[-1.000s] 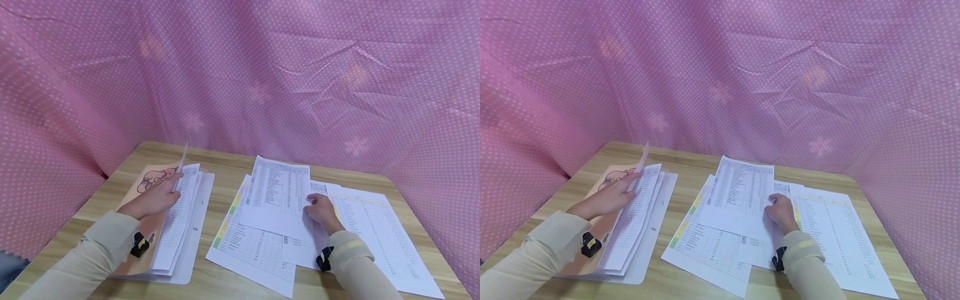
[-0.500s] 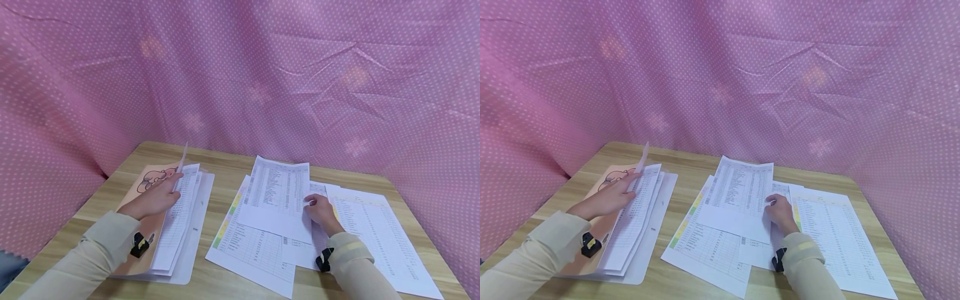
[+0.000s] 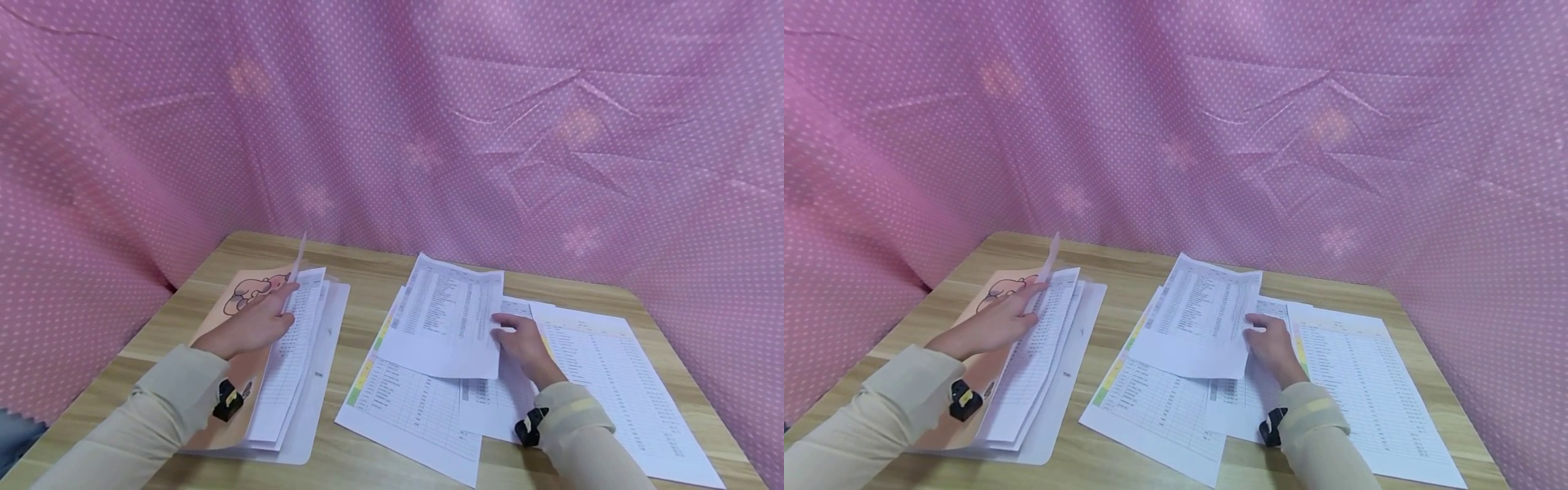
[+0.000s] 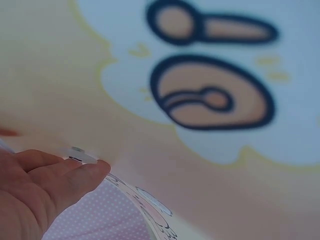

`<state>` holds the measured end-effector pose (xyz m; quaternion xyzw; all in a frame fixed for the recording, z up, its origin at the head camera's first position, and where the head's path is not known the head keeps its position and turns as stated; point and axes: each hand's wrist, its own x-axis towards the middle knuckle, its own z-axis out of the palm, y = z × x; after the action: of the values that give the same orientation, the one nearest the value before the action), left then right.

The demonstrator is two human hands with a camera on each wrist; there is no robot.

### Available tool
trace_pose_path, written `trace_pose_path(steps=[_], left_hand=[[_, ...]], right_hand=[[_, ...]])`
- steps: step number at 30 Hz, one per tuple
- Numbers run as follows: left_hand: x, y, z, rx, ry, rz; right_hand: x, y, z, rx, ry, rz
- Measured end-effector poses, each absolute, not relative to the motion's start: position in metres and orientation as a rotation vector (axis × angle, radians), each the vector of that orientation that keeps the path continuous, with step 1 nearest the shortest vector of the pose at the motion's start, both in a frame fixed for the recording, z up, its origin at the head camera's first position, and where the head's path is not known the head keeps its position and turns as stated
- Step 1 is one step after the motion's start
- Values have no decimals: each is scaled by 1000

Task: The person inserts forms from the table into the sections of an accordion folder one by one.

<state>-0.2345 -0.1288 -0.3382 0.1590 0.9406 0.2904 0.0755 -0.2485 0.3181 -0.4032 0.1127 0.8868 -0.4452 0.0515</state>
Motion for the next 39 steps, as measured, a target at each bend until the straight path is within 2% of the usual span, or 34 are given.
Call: trace_pose_path(steps=[10, 22, 39], left_hand=[[-234, -130, -338, 482, 2826, 854], [-234, -128, -337, 460, 2810, 861], [-233, -127, -334, 486, 2820, 853]], right_hand=[[-247, 318, -391, 337, 2567, -1574], [-241, 314, -379, 146, 2339, -1824], [-227, 283, -363, -110, 2057, -2036]])
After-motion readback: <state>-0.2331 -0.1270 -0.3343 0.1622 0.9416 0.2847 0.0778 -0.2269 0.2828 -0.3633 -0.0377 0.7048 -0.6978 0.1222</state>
